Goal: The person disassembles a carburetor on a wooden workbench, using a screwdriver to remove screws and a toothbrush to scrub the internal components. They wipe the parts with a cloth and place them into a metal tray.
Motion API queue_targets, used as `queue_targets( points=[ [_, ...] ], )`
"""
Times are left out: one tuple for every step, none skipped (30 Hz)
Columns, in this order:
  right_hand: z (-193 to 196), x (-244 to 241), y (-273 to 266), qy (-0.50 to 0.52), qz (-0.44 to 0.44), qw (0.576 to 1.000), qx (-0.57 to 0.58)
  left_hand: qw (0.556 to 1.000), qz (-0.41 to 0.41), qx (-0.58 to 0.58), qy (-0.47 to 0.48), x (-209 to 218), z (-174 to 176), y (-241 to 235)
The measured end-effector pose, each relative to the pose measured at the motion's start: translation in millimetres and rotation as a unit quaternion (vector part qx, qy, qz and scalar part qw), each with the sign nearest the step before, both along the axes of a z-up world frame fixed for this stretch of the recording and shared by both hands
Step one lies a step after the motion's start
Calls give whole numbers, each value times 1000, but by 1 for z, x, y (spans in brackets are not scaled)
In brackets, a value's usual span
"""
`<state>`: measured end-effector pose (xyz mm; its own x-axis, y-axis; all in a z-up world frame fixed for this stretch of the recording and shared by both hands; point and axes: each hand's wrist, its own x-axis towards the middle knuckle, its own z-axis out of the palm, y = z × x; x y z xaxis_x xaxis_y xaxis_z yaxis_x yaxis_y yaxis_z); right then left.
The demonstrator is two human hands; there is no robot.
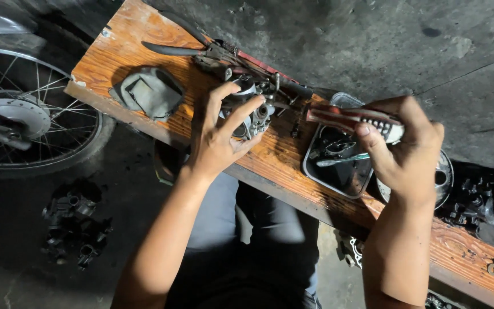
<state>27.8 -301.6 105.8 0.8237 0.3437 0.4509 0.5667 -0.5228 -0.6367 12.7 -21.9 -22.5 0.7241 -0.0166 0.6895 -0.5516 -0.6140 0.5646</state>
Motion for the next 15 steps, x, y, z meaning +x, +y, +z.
queue_targets(
  points=[
    [-3, 3, -2, -1, 0, 1000, 0, 1000, 0, 0, -1, -1, -1, 0],
    [-7, 5, -4, 20, -6, 1000, -9, 1000, 10, -8, -13, -1, -1, 0],
    [-10, 7, -6, 41, -12, 999, -17, 999, 20, -15, -24, -1, -2, -1],
    [-12, 8, -8, 40, -12, 999, -16, 999, 20, -15, -25, -1, -1, -1],
    [-13, 9, -9, 52, 12, 999, 5, 999, 30, -7, -25, -2, 0, -2],
    [-16, 9, -10, 65, 37, 997, 26, 999, 42, 1, -24, -3, 1, -2],
    [-21, 10, -13, 65, 38, 997, 27, 999, 43, 2, -24, -2, -2, -2],
    [-26, 10, -16, 64, 26, 997, 38, 998, 53, 16, -20, -1, -5, -2],
    [-31, 10, -20, 62, 13, 997, 50, 997, 62, 30, -16, 0, -8, -2],
    [-30, 8, -19, 63, 13, 997, 50, 998, 62, 30, -16, -1, -5, -4],
    [-28, 5, -18, 45, -17, 998, 37, 998, 58, 35, -16, -3, -1, -5],
    [-27, 5, -16, 24, -46, 998, 24, 997, 54, 41, -19, -2, 4, -5],
    [-26, 6, -18, 23, -46, 998, 25, 997, 54, 42, -20, -1, 5, -4],
    [-26, 6, -19, 38, -42, 998, 22, 999, 35, 39, -13, -2, 5, -4],
    [-26, 6, -21, 53, -39, 998, 18, 999, 17, 35, -5, -3, 5, -4]
  ],
)
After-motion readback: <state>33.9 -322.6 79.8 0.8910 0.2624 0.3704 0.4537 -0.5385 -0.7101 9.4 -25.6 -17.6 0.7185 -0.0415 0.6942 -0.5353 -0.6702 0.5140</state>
